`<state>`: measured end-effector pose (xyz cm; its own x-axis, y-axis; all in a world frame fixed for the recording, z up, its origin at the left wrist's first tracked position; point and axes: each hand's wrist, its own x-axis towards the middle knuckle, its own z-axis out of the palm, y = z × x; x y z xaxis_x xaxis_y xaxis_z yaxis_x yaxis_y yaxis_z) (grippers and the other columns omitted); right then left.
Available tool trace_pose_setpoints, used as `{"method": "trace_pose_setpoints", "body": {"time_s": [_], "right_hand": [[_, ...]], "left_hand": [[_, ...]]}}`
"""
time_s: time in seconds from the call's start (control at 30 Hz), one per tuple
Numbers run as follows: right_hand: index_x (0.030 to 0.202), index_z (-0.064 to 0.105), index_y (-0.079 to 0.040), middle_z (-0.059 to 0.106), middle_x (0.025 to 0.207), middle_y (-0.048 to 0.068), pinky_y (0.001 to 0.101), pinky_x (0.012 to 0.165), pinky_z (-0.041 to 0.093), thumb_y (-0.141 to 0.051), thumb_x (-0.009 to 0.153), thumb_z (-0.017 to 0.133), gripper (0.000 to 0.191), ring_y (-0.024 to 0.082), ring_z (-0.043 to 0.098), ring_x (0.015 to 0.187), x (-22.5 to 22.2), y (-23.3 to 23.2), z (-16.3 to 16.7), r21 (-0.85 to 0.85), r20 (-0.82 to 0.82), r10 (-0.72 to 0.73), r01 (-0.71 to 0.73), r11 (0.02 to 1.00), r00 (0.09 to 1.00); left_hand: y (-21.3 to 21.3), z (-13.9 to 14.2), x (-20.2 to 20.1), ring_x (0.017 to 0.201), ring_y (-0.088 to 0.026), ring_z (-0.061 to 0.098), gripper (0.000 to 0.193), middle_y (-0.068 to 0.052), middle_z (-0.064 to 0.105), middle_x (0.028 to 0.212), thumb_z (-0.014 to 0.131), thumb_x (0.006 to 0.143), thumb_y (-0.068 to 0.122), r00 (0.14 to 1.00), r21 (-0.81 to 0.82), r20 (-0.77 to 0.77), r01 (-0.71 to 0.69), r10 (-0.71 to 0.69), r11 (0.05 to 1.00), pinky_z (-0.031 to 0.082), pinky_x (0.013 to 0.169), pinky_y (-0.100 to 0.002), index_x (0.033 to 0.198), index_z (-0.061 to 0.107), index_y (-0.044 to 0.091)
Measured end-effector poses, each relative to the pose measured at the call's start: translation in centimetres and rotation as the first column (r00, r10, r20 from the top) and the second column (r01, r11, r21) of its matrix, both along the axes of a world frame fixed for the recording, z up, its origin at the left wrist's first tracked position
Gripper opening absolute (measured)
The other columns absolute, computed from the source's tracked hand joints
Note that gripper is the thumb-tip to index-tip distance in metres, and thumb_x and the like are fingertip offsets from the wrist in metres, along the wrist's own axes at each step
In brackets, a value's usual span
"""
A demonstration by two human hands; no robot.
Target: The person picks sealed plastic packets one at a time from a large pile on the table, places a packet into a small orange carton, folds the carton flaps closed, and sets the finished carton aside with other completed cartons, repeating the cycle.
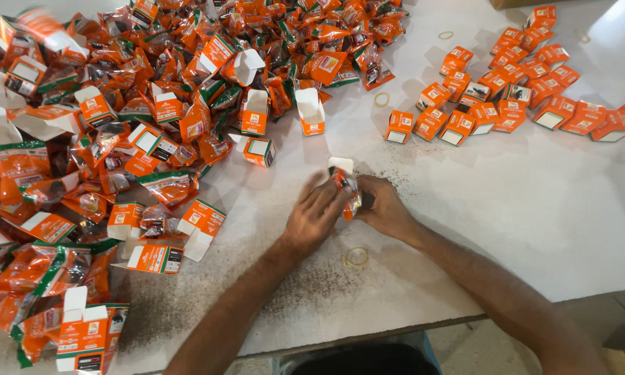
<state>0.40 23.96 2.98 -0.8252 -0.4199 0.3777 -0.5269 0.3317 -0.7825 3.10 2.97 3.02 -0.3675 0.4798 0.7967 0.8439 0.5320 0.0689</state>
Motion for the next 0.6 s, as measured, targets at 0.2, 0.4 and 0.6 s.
{"method": "trace_pose_setpoints", "body": {"time_s": [0.2,0.4,0.6], "right_hand": [[0.111,0.068,-0.003,0.07,0.099,0.014,0.0407,0.081,0.055,-0.015,0.067,0.091,0.051,0.031,0.071,0.093,0.3,-0.2,0.5,0.062,-0.044,-0.038,0.041,0.997,0.998],[0.133,0.054,-0.002,0.072,0.113,0.013,0.0397,0.087,0.056,-0.011,0.076,0.088,0.067,0.027,0.072,0.104,0.7,-0.5,0.6,-0.062,-0.031,0.034,-0.036,0.997,0.999],[0.136,0.052,-0.006,0.073,0.111,0.011,0.0384,0.088,0.057,-0.005,0.077,0.087,0.069,0.023,0.073,0.104,0.7,-0.3,0.3,-0.006,0.0,0.01,-0.01,1.0,1.0]], "left_hand": [[0.5,0.1,1.3,0.137,-0.047,0.044,0.043,-0.025,0.053,0.137,0.078,0.085,0.016,0.953,-0.044,0.194,-0.227,0.231,0.973,0.021,0.116,-0.072,0.126,0.068,0.006],[1.8,0.3,0.9,0.157,-0.05,0.015,0.023,-0.029,0.024,0.166,0.069,0.095,0.017,0.921,-0.015,0.283,-0.276,0.269,0.961,0.01,0.12,-0.077,0.114,0.074,0.005],[3.2,0.0,-1.2,0.155,-0.05,0.011,0.019,-0.028,0.024,0.162,0.069,0.095,0.021,0.759,0.063,0.587,-0.39,0.282,0.919,0.012,0.116,-0.074,0.099,0.078,0.005]]}}
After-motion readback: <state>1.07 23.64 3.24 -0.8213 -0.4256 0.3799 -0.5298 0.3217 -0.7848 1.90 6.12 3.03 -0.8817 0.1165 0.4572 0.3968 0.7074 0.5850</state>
